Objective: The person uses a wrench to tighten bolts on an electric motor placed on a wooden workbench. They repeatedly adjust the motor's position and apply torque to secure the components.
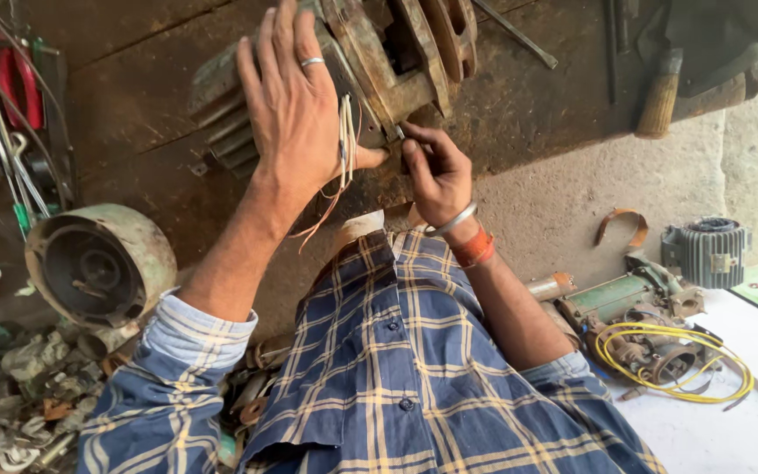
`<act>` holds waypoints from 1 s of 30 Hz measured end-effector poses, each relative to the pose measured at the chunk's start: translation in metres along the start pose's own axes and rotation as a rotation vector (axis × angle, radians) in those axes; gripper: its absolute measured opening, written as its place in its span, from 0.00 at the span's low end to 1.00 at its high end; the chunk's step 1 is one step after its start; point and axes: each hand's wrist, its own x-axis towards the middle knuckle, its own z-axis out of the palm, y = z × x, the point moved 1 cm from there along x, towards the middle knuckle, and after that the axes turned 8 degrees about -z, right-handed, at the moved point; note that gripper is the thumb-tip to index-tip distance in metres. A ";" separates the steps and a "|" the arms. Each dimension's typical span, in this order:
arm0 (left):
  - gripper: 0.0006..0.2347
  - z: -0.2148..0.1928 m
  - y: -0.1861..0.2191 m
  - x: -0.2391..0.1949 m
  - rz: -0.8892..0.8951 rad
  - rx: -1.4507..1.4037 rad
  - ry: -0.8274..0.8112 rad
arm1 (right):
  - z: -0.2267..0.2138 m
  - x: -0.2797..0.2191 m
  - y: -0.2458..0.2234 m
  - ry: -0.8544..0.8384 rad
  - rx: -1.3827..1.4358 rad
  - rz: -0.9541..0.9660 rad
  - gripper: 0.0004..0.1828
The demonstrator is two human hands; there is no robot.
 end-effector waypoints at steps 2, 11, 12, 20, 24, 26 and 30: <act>0.71 0.000 -0.003 -0.003 0.001 0.011 -0.017 | 0.006 -0.001 0.003 -0.007 -0.025 -0.034 0.10; 0.70 0.019 0.009 -0.031 0.007 -0.021 0.077 | -0.005 -0.033 0.034 0.008 -0.052 -0.082 0.10; 0.67 0.024 0.007 -0.038 0.024 -0.037 0.059 | -0.004 -0.045 0.038 0.017 -0.037 -0.073 0.10; 0.36 0.046 0.000 -0.072 0.251 -0.023 0.293 | 0.028 -0.114 0.087 0.237 0.041 -0.138 0.07; 0.30 0.056 0.006 -0.107 0.233 0.011 0.409 | 0.030 -0.138 0.107 0.255 0.064 -0.177 0.04; 0.28 0.059 0.003 -0.107 0.245 0.024 0.453 | 0.036 -0.134 0.111 0.269 0.061 -0.158 0.03; 0.27 0.061 0.003 -0.122 0.254 0.049 0.448 | 0.041 -0.147 0.091 0.294 -0.003 -0.096 0.03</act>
